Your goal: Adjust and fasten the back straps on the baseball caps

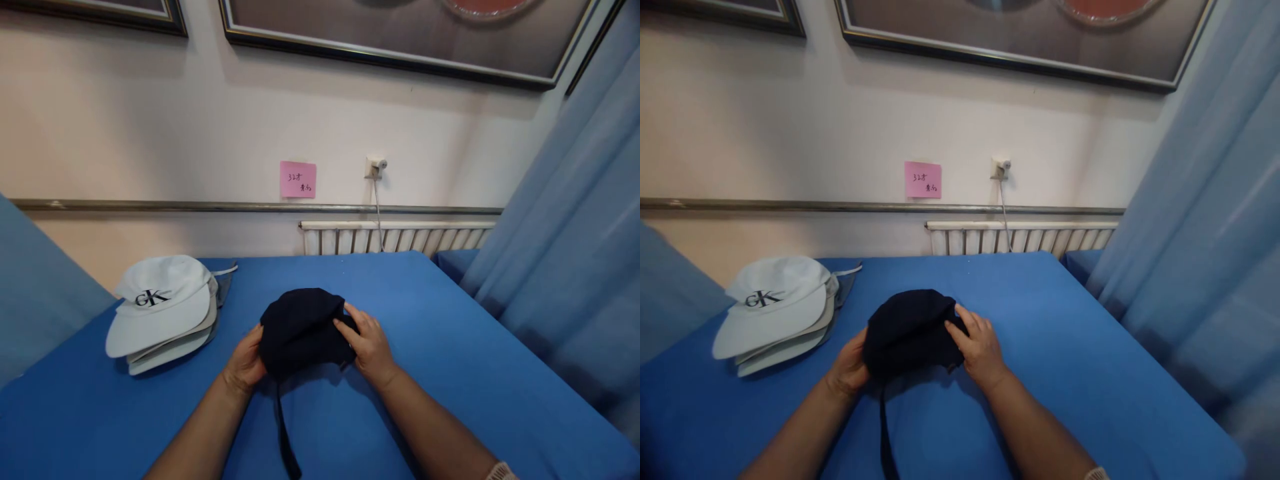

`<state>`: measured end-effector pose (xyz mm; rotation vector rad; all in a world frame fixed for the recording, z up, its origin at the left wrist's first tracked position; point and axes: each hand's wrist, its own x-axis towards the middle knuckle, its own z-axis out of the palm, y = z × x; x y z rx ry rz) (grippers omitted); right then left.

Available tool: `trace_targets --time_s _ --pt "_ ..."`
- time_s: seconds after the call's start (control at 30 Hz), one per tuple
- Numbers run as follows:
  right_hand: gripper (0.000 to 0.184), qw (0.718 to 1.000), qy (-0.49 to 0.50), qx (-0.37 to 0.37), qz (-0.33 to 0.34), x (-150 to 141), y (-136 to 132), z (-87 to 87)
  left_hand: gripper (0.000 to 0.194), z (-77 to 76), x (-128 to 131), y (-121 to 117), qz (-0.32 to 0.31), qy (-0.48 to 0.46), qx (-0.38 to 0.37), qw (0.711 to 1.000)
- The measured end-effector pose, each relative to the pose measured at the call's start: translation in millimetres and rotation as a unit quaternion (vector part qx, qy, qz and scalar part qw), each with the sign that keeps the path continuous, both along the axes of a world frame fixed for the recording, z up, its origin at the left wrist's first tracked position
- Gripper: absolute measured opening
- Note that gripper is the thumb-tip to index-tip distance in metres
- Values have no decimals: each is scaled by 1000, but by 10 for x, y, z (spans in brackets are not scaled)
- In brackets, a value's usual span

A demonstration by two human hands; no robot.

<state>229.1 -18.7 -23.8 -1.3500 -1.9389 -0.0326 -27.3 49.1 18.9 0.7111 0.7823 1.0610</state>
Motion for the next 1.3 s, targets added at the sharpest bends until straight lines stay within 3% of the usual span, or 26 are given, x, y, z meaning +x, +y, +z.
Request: trace_targets --time_s 0.13,0.3,0.43,0.63,0.7,0.87,1.0,1.07,1.13,1.2,1.3 --pt "51 992 -90 -78 -50 -26 74 -8 28 -113 149 135 1 35 -13 999" --pt "46 985 -113 -128 24 -150 -72 5 29 -218 181 206 61 53 -10 997" --pt "57 983 -89 -148 54 -199 -164 22 29 -249 95 233 87 55 -13 995" --pt "72 984 -56 -160 -46 -114 -97 11 21 -278 29 319 94 82 -13 992" --pt "73 982 -53 -172 -52 -79 -79 -11 19 -298 50 339 110 107 -2 988" --pt "69 985 -45 -160 -37 -34 -105 -4 40 -279 60 317 225 208 58 950" --pt "49 990 -7 -136 -22 -2 -210 99 50 -153 -40 131 285 297 132 902" --pt "32 988 10 -149 29 0 -283 148 41 -100 -79 -33 242 379 218 866" --pt "21 981 6 -168 94 -23 -350 175 28 -71 -94 -219 154 411 281 853" --pt "26 975 -18 -182 128 -71 -393 174 18 -57 -94 -397 57 417 311 852" --pt "30 974 -50 -195 107 -151 -398 138 18 -36 -84 -605 -102 436 339 827"
